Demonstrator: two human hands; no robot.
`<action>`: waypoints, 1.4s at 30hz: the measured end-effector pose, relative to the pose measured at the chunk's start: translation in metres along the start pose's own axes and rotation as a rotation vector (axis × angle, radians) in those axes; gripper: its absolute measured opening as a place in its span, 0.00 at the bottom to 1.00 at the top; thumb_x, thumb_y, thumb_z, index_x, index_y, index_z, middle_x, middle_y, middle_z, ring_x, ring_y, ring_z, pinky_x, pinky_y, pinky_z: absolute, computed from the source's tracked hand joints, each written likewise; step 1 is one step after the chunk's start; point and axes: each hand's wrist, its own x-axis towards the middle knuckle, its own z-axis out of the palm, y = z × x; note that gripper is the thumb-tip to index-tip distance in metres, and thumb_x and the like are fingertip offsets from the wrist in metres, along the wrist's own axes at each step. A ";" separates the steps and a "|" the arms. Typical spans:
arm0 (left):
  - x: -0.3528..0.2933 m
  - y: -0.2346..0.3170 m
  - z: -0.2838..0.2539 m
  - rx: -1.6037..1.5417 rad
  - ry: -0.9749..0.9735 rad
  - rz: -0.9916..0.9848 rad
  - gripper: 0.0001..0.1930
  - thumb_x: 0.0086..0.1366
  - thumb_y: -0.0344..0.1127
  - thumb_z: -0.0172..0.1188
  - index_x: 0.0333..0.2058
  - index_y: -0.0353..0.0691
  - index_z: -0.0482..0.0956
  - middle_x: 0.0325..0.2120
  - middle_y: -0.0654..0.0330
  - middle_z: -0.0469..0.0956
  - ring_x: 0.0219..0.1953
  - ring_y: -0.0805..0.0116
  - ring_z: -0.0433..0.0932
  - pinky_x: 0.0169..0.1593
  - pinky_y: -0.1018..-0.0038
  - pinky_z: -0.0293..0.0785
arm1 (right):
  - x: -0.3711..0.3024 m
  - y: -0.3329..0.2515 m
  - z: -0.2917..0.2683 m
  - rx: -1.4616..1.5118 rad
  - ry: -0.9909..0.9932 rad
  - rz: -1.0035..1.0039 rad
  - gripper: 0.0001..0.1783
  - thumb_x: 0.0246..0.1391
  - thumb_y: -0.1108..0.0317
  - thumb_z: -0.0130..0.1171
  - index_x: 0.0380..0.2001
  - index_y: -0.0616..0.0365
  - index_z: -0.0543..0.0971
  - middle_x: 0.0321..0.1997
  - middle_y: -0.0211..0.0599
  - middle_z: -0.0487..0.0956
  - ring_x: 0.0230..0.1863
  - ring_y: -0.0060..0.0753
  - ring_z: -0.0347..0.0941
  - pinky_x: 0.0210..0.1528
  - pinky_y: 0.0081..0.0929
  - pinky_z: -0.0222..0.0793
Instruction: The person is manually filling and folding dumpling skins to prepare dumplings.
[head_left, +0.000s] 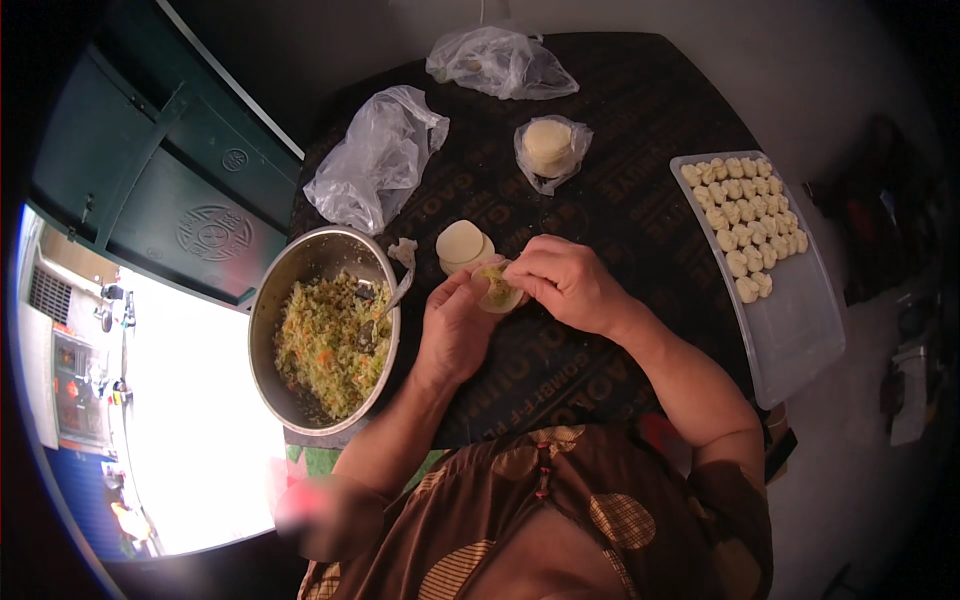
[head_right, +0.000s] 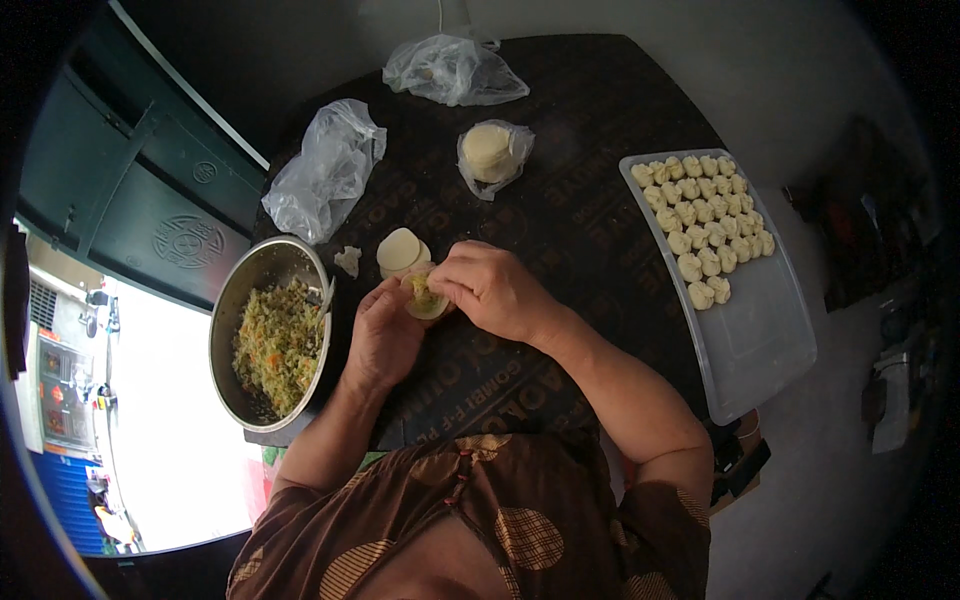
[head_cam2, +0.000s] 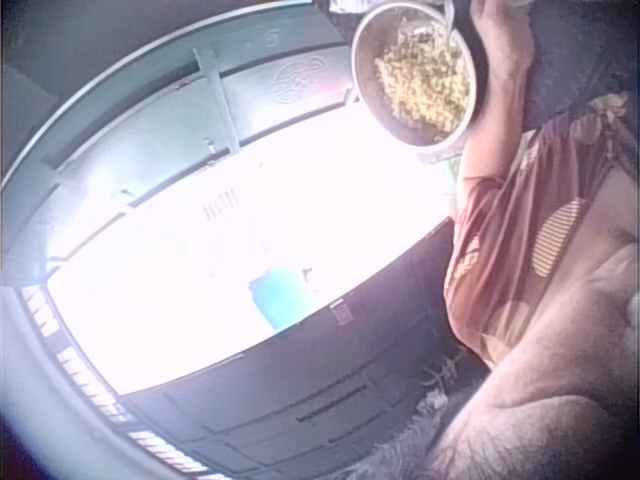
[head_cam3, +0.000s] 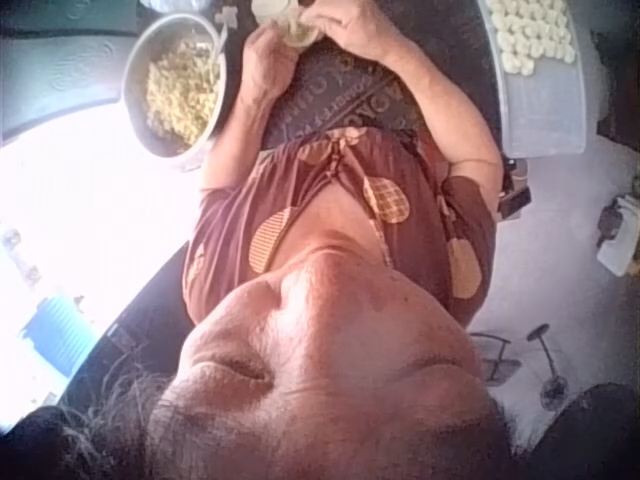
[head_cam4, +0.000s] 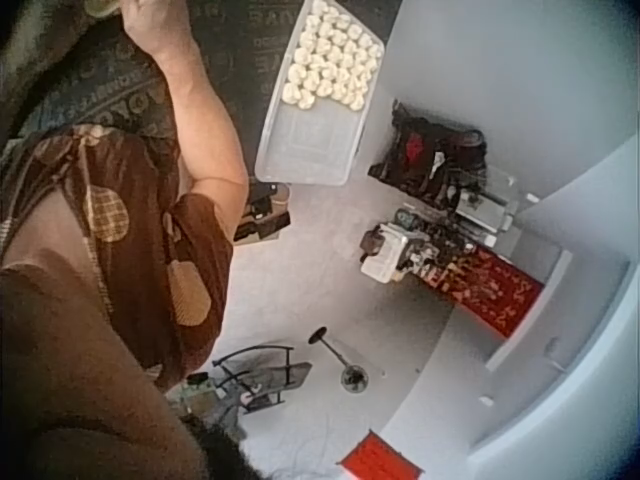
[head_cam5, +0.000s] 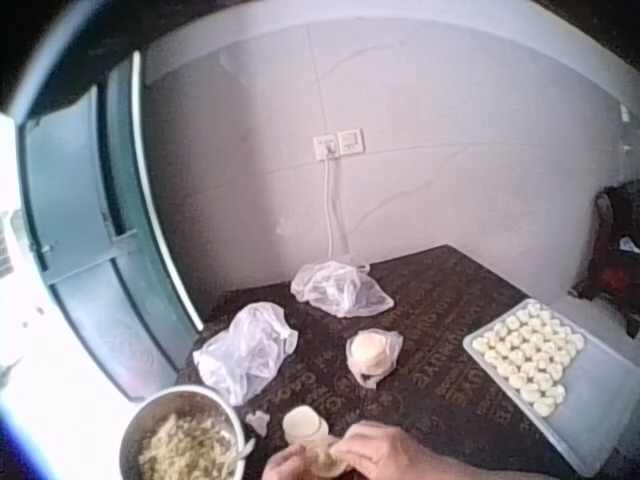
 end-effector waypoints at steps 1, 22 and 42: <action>0.001 0.001 0.001 0.050 0.047 -0.008 0.15 0.64 0.27 0.51 0.48 0.28 0.71 0.43 0.51 0.76 0.46 0.61 0.77 0.51 0.66 0.74 | 0.001 -0.003 0.000 0.059 0.065 0.095 0.03 0.51 0.75 0.58 0.29 0.62 0.75 0.29 0.40 0.76 0.33 0.44 0.74 0.34 0.34 0.71; 0.002 0.006 -0.006 0.154 0.036 -0.027 0.14 0.67 0.31 0.52 0.48 0.29 0.73 0.39 0.50 0.78 0.37 0.61 0.79 0.42 0.67 0.79 | -0.005 0.012 0.005 0.396 -0.084 0.547 0.06 0.54 0.72 0.58 0.34 0.64 0.78 0.30 0.40 0.80 0.33 0.28 0.77 0.36 0.27 0.71; 0.002 0.002 0.000 0.313 0.113 -0.015 0.10 0.62 0.28 0.56 0.41 0.29 0.74 0.33 0.53 0.79 0.31 0.66 0.79 0.34 0.72 0.79 | -0.003 0.001 0.007 0.305 -0.066 0.438 0.07 0.54 0.71 0.58 0.27 0.64 0.75 0.24 0.39 0.78 0.27 0.29 0.75 0.31 0.27 0.70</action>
